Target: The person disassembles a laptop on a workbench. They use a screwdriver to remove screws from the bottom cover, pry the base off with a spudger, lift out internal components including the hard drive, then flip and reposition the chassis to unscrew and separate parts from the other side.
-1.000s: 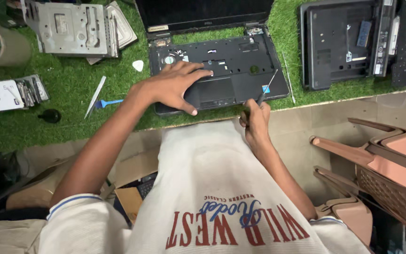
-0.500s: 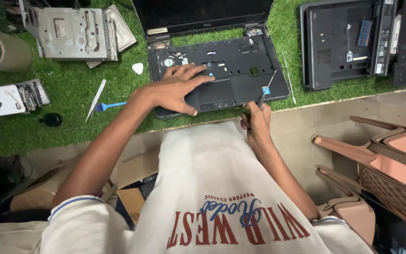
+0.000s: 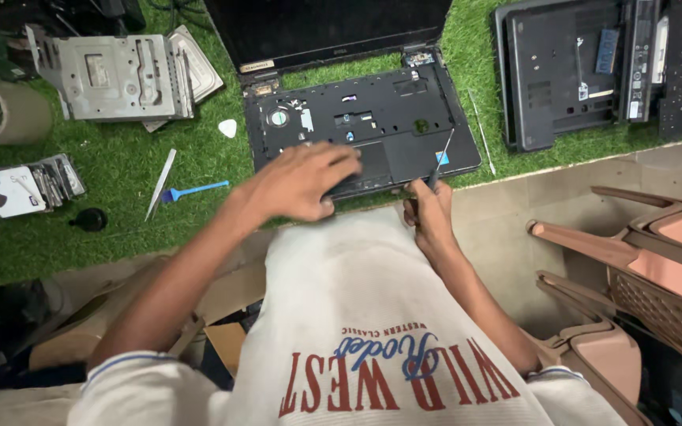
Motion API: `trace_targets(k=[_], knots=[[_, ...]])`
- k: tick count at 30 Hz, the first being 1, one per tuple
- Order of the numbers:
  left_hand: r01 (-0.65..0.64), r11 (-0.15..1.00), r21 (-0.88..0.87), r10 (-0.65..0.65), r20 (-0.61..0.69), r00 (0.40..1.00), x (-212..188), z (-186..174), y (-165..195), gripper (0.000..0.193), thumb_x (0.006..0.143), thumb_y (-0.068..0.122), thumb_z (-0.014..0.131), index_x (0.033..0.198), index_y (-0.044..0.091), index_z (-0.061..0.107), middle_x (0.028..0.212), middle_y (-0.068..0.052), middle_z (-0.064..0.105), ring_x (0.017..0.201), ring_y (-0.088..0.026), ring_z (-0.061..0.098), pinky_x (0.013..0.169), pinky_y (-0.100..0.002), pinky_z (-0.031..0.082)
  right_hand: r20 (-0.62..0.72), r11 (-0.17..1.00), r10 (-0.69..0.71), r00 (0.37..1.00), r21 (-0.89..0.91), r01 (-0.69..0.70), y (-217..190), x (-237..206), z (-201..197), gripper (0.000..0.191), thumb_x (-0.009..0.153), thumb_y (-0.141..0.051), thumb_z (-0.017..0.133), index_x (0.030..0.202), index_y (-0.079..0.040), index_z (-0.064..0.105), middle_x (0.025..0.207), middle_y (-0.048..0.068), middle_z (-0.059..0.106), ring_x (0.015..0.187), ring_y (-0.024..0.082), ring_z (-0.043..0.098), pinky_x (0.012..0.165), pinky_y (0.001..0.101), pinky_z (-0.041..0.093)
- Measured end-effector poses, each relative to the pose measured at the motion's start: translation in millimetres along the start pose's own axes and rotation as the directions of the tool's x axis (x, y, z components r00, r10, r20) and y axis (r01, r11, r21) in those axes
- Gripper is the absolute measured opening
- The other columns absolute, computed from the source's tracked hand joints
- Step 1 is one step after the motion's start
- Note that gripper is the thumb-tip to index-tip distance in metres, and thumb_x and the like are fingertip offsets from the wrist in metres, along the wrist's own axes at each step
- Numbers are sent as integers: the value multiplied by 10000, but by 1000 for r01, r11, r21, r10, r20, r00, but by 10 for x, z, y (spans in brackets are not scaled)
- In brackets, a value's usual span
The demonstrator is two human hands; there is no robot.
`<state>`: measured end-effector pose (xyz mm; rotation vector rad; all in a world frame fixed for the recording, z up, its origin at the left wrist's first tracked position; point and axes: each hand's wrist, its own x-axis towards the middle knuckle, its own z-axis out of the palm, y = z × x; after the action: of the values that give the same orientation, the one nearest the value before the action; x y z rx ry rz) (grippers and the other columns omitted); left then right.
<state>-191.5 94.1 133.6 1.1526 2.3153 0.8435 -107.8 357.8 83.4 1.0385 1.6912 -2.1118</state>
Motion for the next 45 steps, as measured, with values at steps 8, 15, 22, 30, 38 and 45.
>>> trace_targets(k=[8,15,22,30,38,45], knots=[[-127,915,382,296,-425,856,-339,279,41,171,833,133,679,981,55,644,1225,-141,710,1122,-313,709,919,-426,613,-31,999,19,999,-40,-20,2,26,47,75,835,-98,572,777,-53,560,707,89,673,392,80,373,363,277,277],[-95,788,609,409,-401,820,-423,438,41,110,857,156,684,912,76,634,1169,-172,720,1121,-349,712,947,-469,609,-4,1000,24,1000,-7,-24,82,73,26,220,874,-98,602,708,-107,457,579,-23,430,401,72,336,369,275,229],[-88,721,687,449,-367,815,-419,340,126,84,881,173,661,883,94,633,1172,-187,727,1105,-368,707,950,-475,590,-21,999,-30,999,41,31,-15,-28,110,200,876,-87,585,728,-117,453,585,-32,431,421,74,358,381,271,254],[-19,842,539,313,-460,831,-341,-12,145,225,904,97,686,1113,24,729,1276,-162,703,1162,-313,706,955,-426,585,120,977,-180,976,134,164,-400,-161,175,163,975,-174,562,855,-72,520,640,1,443,441,92,388,382,276,290],[14,918,396,224,-548,806,-275,-431,85,248,880,15,715,1117,65,768,1243,-101,729,1095,-265,684,887,-412,570,269,881,-427,863,-89,464,-576,-418,-130,442,906,-100,490,1302,31,636,934,21,486,719,115,539,589,270,470],[-16,941,337,210,-547,810,-292,-471,90,315,834,-5,734,1140,63,767,1245,-76,729,1071,-269,683,901,-403,575,130,599,-743,656,-307,739,-853,-527,-547,288,945,106,746,1172,7,600,1040,115,637,858,122,644,714,267,560]])
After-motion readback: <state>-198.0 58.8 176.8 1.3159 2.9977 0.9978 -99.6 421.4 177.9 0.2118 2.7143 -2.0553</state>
